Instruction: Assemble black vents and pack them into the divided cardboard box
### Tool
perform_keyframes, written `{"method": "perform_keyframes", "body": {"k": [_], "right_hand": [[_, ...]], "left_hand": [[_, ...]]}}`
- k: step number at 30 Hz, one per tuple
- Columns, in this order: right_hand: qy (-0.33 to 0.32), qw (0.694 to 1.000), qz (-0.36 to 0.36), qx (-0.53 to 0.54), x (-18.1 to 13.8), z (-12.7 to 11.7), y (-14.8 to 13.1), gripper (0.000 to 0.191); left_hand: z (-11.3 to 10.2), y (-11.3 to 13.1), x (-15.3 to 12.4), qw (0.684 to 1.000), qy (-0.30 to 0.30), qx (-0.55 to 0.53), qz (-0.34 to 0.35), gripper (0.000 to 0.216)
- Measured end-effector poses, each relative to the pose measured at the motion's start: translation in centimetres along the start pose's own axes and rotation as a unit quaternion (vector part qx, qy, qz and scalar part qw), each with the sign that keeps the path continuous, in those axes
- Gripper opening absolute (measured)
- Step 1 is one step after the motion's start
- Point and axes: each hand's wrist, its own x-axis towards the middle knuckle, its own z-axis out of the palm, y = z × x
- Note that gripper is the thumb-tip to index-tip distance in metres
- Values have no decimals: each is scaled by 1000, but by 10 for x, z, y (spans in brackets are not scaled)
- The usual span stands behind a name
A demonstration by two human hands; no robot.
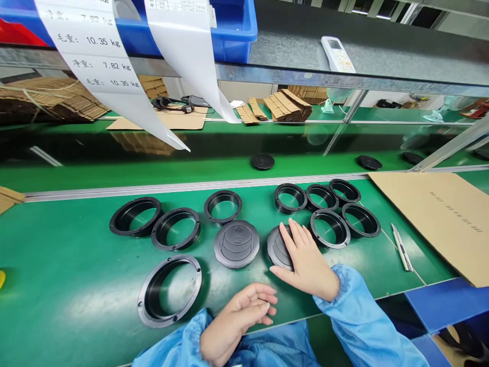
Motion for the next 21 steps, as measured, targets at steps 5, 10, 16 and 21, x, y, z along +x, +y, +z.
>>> {"method": "perform_keyframes", "body": {"k": [5, 10, 16, 21], "right_hand": [[55, 998, -18, -4, 14, -29, -12, 79], [-19, 998, -56, -7, 23, -3, -27, 67], [-74, 989, -31, 123, 41, -9, -6, 65], [-4, 935, 161, 315, 169, -22, 46, 19]], "left_hand": [[-5, -7, 4, 1000, -3, 31, 1, 33], [-8, -7, 7, 1000, -16, 19, -8, 40], [-22, -26, 22, 999, -26, -11, -16, 53], [-35, -40, 31, 998, -65, -12, -12, 44]]}}
